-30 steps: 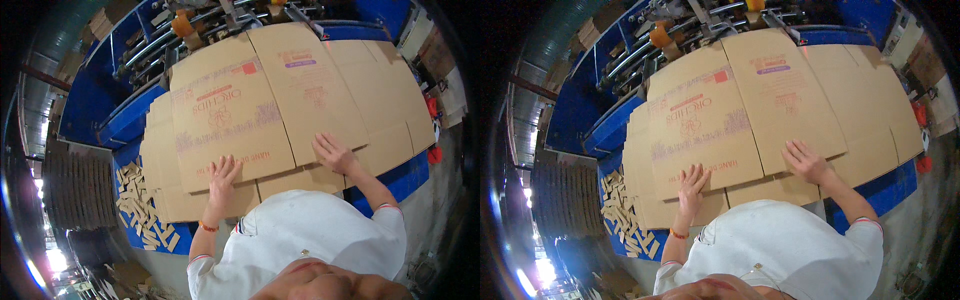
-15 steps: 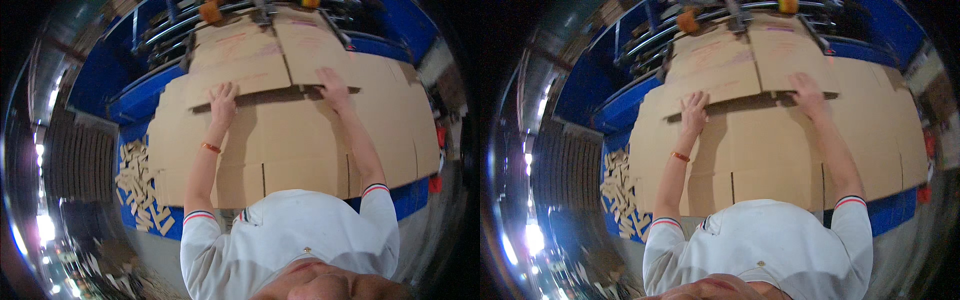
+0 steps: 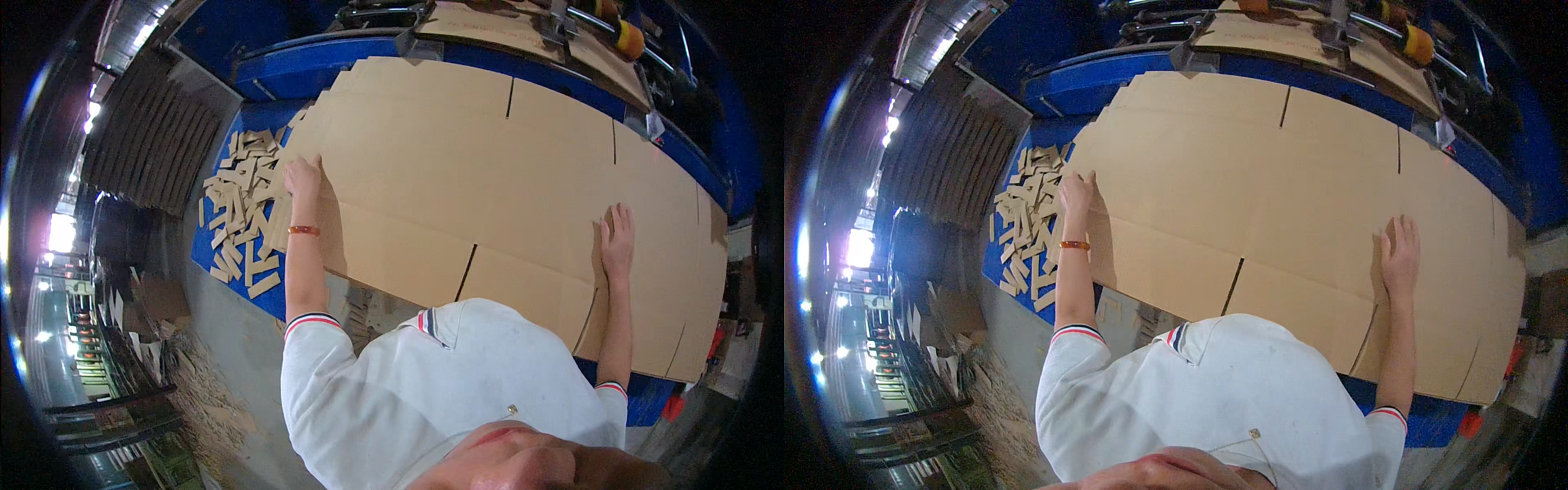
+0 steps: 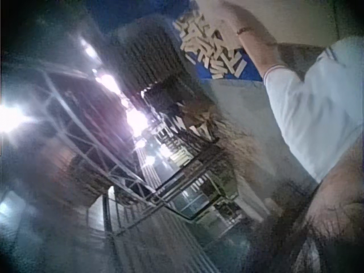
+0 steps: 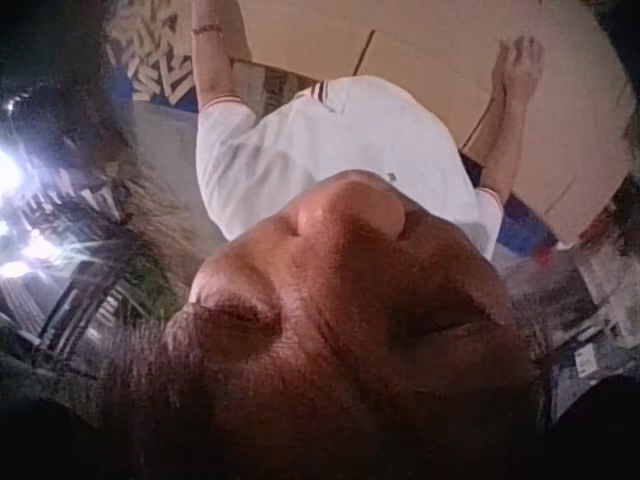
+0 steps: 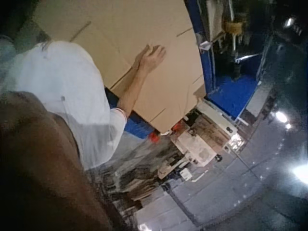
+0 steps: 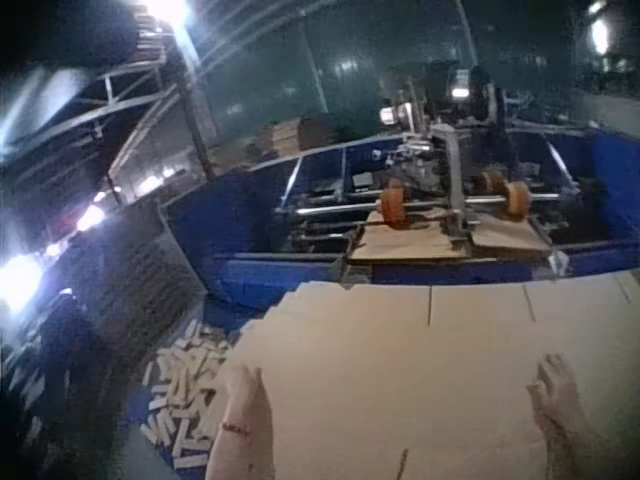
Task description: The person repeatedly picks up flat cardboard sheets, folds them into box shapes, and places them on a conveyor belt. The process is continuous and repetitive, with the person handling each box individually.
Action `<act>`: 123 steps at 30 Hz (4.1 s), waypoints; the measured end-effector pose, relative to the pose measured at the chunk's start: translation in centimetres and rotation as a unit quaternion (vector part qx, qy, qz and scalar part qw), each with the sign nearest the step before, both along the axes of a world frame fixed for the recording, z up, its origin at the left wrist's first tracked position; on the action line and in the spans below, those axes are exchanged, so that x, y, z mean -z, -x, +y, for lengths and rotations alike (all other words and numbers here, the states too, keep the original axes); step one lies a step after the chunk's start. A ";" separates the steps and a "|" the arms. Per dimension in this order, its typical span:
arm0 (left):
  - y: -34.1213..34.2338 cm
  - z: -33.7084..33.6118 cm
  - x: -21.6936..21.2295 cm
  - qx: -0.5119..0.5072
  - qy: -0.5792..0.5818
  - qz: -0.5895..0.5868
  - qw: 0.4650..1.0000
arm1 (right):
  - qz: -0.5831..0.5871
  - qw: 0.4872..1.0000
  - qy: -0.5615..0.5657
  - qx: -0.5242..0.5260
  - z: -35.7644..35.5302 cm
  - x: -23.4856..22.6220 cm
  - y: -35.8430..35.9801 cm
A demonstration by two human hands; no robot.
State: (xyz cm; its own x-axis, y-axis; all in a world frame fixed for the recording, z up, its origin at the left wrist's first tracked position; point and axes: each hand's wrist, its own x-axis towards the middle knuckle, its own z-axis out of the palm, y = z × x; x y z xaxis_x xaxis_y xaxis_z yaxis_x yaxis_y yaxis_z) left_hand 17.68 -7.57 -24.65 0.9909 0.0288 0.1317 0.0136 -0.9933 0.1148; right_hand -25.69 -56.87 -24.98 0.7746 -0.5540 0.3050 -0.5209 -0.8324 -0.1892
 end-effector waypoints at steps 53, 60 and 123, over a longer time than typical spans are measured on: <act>16.3 0.0 1.3 -0.084 0.359 -0.235 0.899 | 0.058 0.949 -0.109 0.291 1.7 1.9 17.6; 18.7 0.7 2.1 -0.216 0.452 -0.125 0.856 | 0.039 0.944 0.002 0.326 0.9 6.0 18.7; 18.3 -17.2 -2.4 0.629 0.087 -0.028 0.772 | -0.021 0.979 0.075 -0.186 7.7 -1.9 2.3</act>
